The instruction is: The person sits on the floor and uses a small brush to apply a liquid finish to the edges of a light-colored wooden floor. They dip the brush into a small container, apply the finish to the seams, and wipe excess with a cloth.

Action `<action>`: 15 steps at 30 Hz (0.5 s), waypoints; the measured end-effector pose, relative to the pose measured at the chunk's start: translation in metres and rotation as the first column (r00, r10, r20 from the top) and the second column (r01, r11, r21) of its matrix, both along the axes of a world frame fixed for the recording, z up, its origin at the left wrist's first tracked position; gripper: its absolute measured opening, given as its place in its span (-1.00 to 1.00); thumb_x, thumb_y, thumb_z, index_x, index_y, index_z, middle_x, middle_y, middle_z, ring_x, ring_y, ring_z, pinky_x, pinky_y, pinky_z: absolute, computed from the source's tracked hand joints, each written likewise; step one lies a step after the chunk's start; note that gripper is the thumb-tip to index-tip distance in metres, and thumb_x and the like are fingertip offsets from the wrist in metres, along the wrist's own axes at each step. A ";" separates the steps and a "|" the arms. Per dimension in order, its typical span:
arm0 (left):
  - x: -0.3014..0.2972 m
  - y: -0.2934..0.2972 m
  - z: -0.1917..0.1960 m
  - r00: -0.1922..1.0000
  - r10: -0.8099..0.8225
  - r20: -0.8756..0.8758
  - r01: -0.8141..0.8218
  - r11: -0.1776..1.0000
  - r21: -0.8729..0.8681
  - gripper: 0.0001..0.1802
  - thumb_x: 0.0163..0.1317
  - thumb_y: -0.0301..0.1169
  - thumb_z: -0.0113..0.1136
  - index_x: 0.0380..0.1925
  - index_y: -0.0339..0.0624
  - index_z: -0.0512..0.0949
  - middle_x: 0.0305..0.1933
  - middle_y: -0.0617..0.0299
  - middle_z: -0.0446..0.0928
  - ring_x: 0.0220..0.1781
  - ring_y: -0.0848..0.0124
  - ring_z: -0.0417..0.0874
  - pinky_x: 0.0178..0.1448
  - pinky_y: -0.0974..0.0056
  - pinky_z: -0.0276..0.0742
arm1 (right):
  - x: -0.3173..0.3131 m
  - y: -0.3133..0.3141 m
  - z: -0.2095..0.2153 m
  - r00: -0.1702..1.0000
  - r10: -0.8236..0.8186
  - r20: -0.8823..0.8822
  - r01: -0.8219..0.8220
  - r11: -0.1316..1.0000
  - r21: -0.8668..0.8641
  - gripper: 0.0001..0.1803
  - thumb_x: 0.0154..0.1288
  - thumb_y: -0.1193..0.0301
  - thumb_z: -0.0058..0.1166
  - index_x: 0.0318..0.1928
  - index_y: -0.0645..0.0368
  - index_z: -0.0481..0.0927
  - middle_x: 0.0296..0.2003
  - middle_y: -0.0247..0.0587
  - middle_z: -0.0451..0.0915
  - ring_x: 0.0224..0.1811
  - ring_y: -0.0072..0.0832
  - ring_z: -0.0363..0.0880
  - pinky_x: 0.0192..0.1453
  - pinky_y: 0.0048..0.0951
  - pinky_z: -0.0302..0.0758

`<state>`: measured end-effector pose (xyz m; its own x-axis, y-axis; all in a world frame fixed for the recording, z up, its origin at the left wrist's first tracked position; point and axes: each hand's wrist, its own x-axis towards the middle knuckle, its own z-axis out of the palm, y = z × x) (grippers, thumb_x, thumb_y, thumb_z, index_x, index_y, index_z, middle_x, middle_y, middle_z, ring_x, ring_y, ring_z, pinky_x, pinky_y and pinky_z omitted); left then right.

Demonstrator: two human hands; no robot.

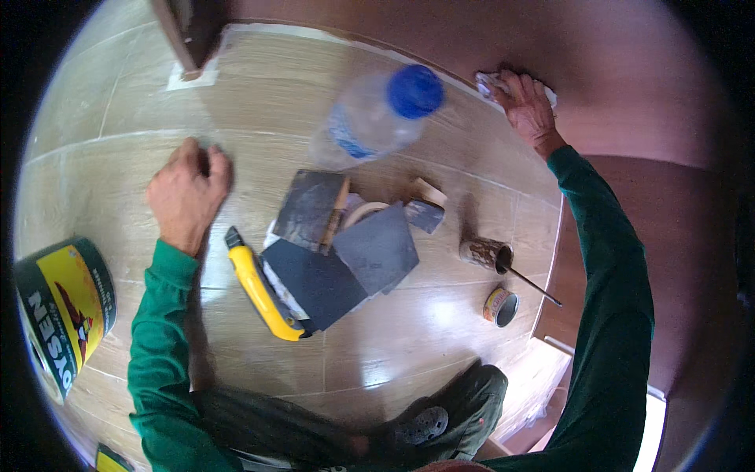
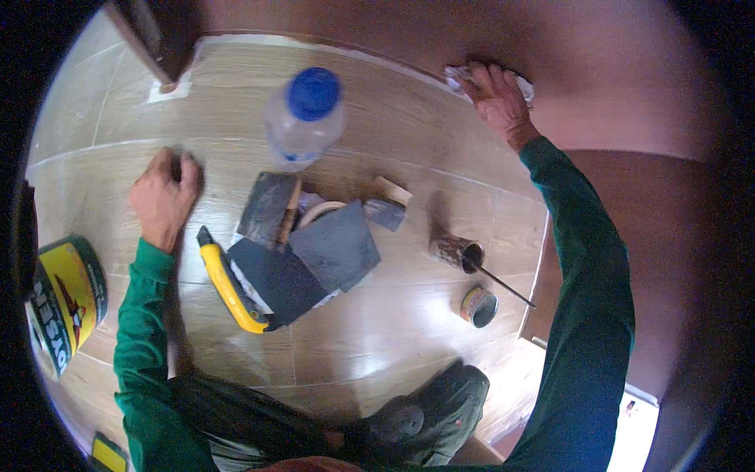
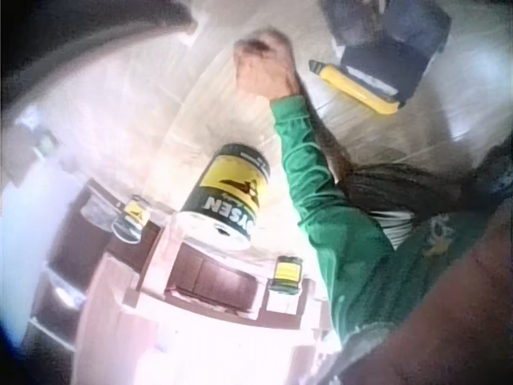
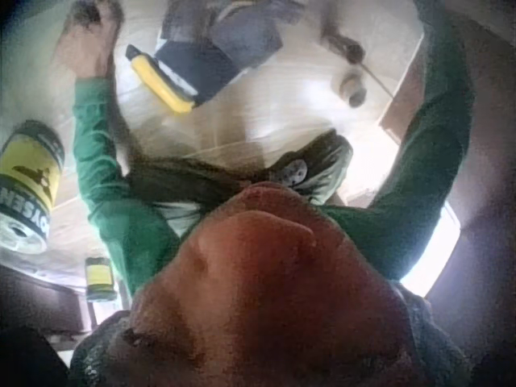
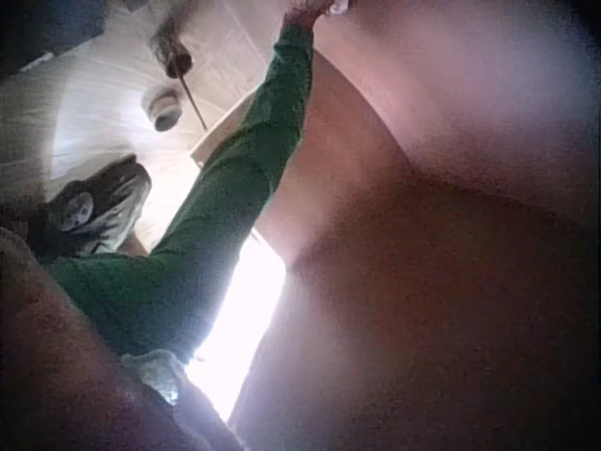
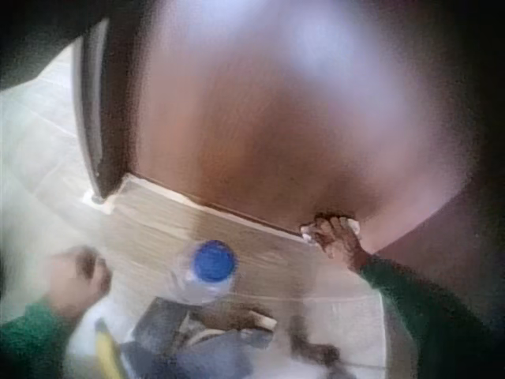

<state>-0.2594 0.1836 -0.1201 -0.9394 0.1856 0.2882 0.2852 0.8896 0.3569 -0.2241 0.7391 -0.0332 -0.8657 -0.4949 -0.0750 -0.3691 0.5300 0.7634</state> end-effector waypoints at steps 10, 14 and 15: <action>-0.005 -0.009 0.011 0.997 -0.070 0.017 0.067 0.987 0.143 -0.57 0.28 -0.09 0.26 -0.59 -0.18 0.48 -0.59 -0.02 0.57 -0.53 -0.05 0.63 -0.42 -0.04 0.51 | -0.146 -0.276 0.014 0.928 0.371 -0.017 -0.370 0.920 -0.126 -0.71 0.31 0.23 0.04 -0.11 0.15 0.64 -0.18 -0.21 0.47 -0.09 -0.27 0.44 -0.01 -0.22 0.34; -0.006 -0.019 0.005 0.993 -0.114 0.011 0.111 0.980 0.164 -0.55 0.29 -0.07 0.26 -0.60 -0.18 0.48 -0.57 -0.01 0.56 -0.53 -0.05 0.63 -0.41 -0.04 0.51 | -0.180 -0.315 0.006 0.898 0.441 -0.012 -0.432 0.875 -0.217 -0.70 0.26 0.28 0.03 -0.14 0.18 0.68 -0.16 -0.19 0.46 -0.06 -0.27 0.42 0.00 -0.26 0.31; -0.008 -0.020 0.004 0.992 -0.124 -0.002 0.122 0.978 0.169 -0.55 0.30 -0.07 0.25 -0.60 -0.18 0.48 -0.57 -0.01 0.57 -0.53 -0.05 0.63 -0.41 -0.04 0.52 | -0.183 -0.320 0.004 0.894 0.449 0.001 -0.436 0.869 -0.234 -0.71 0.28 0.30 0.02 -0.15 0.19 0.69 -0.16 -0.18 0.47 -0.06 -0.27 0.43 0.00 -0.25 0.31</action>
<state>-0.2676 0.1640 -0.1160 -0.9149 0.2494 0.3173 0.3851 0.7750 0.5011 -0.4075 0.4192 -0.0294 -0.5500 -0.8341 0.0424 -0.6416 0.4545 0.6179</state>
